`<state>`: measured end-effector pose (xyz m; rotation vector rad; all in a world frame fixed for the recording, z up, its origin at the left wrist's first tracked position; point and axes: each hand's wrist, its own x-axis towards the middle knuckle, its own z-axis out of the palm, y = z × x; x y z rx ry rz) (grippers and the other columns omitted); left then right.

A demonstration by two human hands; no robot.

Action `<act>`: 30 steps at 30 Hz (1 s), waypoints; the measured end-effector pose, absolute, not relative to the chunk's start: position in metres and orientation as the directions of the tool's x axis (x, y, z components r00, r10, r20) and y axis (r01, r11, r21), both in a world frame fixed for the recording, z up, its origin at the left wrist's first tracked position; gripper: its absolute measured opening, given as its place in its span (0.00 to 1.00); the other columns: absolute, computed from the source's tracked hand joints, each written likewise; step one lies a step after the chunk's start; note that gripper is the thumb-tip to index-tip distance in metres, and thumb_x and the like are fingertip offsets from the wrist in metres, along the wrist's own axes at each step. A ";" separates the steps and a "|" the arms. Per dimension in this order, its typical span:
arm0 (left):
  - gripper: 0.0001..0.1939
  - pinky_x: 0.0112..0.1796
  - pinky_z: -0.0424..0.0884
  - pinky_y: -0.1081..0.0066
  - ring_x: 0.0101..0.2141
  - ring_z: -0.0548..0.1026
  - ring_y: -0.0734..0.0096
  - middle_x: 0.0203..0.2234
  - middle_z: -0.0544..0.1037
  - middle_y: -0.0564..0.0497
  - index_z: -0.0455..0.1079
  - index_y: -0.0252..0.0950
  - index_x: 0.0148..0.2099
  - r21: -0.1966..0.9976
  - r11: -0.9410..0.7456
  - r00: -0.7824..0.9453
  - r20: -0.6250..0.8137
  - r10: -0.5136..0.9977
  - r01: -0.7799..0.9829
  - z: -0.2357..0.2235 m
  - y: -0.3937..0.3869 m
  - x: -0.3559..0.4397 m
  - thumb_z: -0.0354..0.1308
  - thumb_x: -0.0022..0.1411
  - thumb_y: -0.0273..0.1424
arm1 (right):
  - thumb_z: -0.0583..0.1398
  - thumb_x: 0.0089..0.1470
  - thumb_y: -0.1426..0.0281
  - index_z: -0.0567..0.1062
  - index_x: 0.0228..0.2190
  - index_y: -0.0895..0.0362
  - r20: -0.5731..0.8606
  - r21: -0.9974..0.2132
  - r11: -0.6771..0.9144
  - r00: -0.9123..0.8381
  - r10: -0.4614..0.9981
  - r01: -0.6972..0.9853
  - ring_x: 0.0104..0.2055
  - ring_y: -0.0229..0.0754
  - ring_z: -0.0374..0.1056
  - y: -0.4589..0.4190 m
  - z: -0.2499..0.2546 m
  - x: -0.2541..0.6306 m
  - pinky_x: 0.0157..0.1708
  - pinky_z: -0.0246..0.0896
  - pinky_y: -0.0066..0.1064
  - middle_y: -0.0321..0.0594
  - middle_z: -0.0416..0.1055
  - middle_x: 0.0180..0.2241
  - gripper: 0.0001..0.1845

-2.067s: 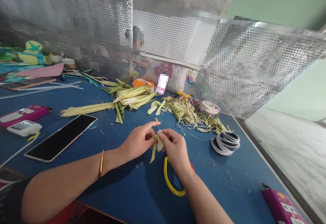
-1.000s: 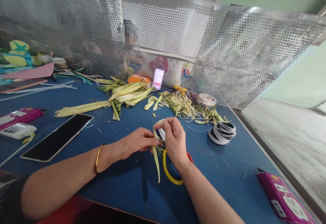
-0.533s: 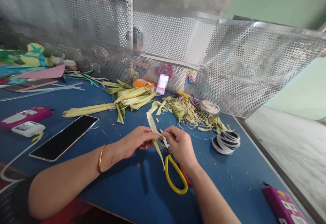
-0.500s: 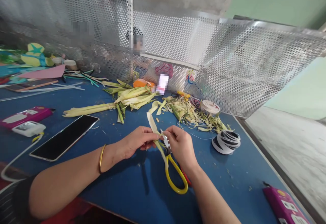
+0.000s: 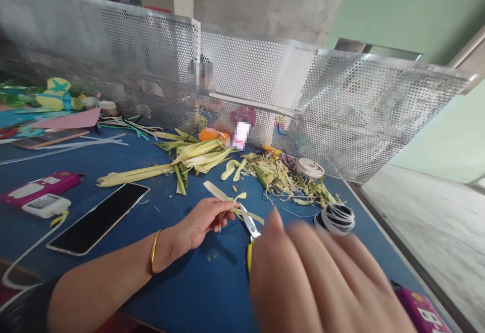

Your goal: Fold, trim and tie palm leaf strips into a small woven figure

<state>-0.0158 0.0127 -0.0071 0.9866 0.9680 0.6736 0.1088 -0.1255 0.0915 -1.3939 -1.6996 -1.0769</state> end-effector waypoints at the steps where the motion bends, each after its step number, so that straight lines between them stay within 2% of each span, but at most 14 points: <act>1: 0.11 0.17 0.50 0.77 0.17 0.64 0.81 0.20 0.74 0.51 0.71 0.30 0.27 0.908 0.415 0.433 -0.353 0.829 -0.054 -0.007 0.013 -0.016 0.64 0.52 0.34 | 0.55 0.57 0.74 0.59 0.16 0.52 0.865 0.190 0.071 -0.201 0.460 0.979 0.19 0.38 0.52 -0.108 0.094 0.109 0.24 0.44 0.34 0.34 0.56 0.14 0.19; 3: 0.11 0.17 0.49 0.77 0.18 0.67 0.80 0.22 0.76 0.49 0.73 0.29 0.29 0.906 0.416 0.425 -0.349 0.835 -0.075 -0.006 0.015 -0.018 0.64 0.52 0.34 | 0.53 0.57 0.75 0.65 0.20 0.53 0.848 0.162 0.038 -0.159 0.506 0.986 0.20 0.38 0.53 -0.074 0.092 0.110 0.24 0.44 0.33 0.36 0.62 0.18 0.15; 5: 0.11 0.16 0.47 0.78 0.20 0.69 0.79 0.24 0.77 0.47 0.74 0.29 0.31 0.902 0.415 0.412 -0.336 0.847 -0.117 -0.005 0.018 -0.020 0.64 0.52 0.34 | 0.55 0.58 0.70 0.71 0.29 0.56 0.796 0.048 0.114 -0.107 0.596 0.992 0.24 0.39 0.61 -0.055 0.082 0.110 0.25 0.49 0.30 0.40 0.69 0.25 0.07; 6: 0.11 0.16 0.47 0.78 0.20 0.69 0.79 0.24 0.77 0.46 0.74 0.29 0.30 0.901 0.408 0.405 -0.321 0.856 -0.148 -0.004 0.020 -0.021 0.64 0.52 0.34 | 0.57 0.59 0.66 0.72 0.30 0.57 0.767 -0.048 0.181 -0.080 0.636 0.982 0.24 0.38 0.62 -0.052 0.074 0.109 0.24 0.50 0.29 0.39 0.70 0.26 0.08; 8: 0.11 0.15 0.47 0.77 0.20 0.70 0.78 0.24 0.77 0.46 0.73 0.29 0.28 0.896 0.388 0.382 -0.287 0.878 -0.217 -0.002 0.024 -0.023 0.65 0.52 0.34 | 0.57 0.61 0.63 0.73 0.26 0.55 0.651 -0.258 0.232 -0.008 0.759 0.938 0.21 0.35 0.61 -0.056 0.052 0.106 0.22 0.49 0.27 0.35 0.69 0.22 0.14; 10: 0.11 0.16 0.49 0.78 0.21 0.70 0.79 0.25 0.78 0.46 0.74 0.30 0.28 0.887 0.374 0.351 -0.270 0.897 -0.272 0.000 0.025 -0.023 0.65 0.52 0.34 | 0.58 0.59 0.60 0.75 0.23 0.54 0.487 -0.402 0.197 0.026 0.873 0.894 0.18 0.34 0.59 -0.059 0.026 0.101 0.20 0.46 0.27 0.34 0.68 0.19 0.16; 11: 0.11 0.16 0.50 0.78 0.21 0.71 0.79 0.25 0.78 0.47 0.74 0.30 0.28 0.881 0.377 0.341 -0.274 0.899 -0.286 0.001 0.025 -0.023 0.66 0.51 0.34 | 0.58 0.58 0.60 0.77 0.25 0.54 0.395 -0.488 0.177 0.036 0.918 0.855 0.19 0.35 0.60 -0.059 0.013 0.099 0.21 0.47 0.27 0.34 0.69 0.21 0.15; 14: 0.12 0.17 0.51 0.77 0.19 0.69 0.79 0.22 0.77 0.47 0.74 0.30 0.26 0.865 0.405 0.346 -0.298 0.889 -0.295 0.001 0.024 -0.021 0.67 0.51 0.35 | 0.59 0.57 0.57 0.76 0.22 0.56 0.245 -0.735 0.134 0.077 0.966 0.664 0.24 0.38 0.63 -0.048 -0.017 0.093 0.24 0.52 0.27 0.36 0.70 0.23 0.18; 16: 0.13 0.16 0.50 0.77 0.17 0.67 0.80 0.22 0.77 0.47 0.73 0.29 0.26 0.865 0.406 0.352 -0.297 0.888 -0.294 0.000 0.023 -0.020 0.66 0.53 0.35 | 0.59 0.56 0.56 0.77 0.24 0.57 0.194 -0.848 0.106 0.119 0.974 0.519 0.25 0.39 0.63 -0.041 -0.028 0.090 0.25 0.54 0.28 0.37 0.70 0.23 0.19; 19: 0.13 0.16 0.50 0.76 0.15 0.65 0.81 0.23 0.78 0.46 0.73 0.29 0.26 0.880 0.384 0.373 -0.268 0.888 -0.281 -0.003 0.023 -0.019 0.65 0.53 0.35 | 0.59 0.56 0.58 0.79 0.27 0.57 0.171 -0.917 0.096 0.165 0.971 0.387 0.25 0.39 0.63 -0.038 -0.031 0.086 0.27 0.56 0.29 0.37 0.70 0.23 0.17; 25: 0.15 0.16 0.49 0.75 0.14 0.60 0.85 0.25 0.79 0.46 0.74 0.29 0.27 0.889 0.375 0.420 -0.245 0.874 -0.262 -0.006 0.027 -0.022 0.67 0.52 0.38 | 0.59 0.56 0.54 0.77 0.28 0.58 0.121 -0.966 0.067 0.207 0.971 0.249 0.26 0.39 0.62 -0.042 -0.029 0.080 0.27 0.57 0.29 0.39 0.71 0.25 0.19; 30: 0.13 0.19 0.53 0.77 0.21 0.67 0.81 0.27 0.79 0.46 0.78 0.29 0.32 0.913 0.350 0.573 -0.176 0.801 -0.209 0.002 0.029 -0.031 0.70 0.46 0.33 | 0.59 0.55 0.54 0.71 0.24 0.57 0.134 -0.977 0.086 0.252 0.958 0.194 0.25 0.38 0.59 -0.040 -0.032 0.083 0.27 0.55 0.29 0.35 0.65 0.22 0.20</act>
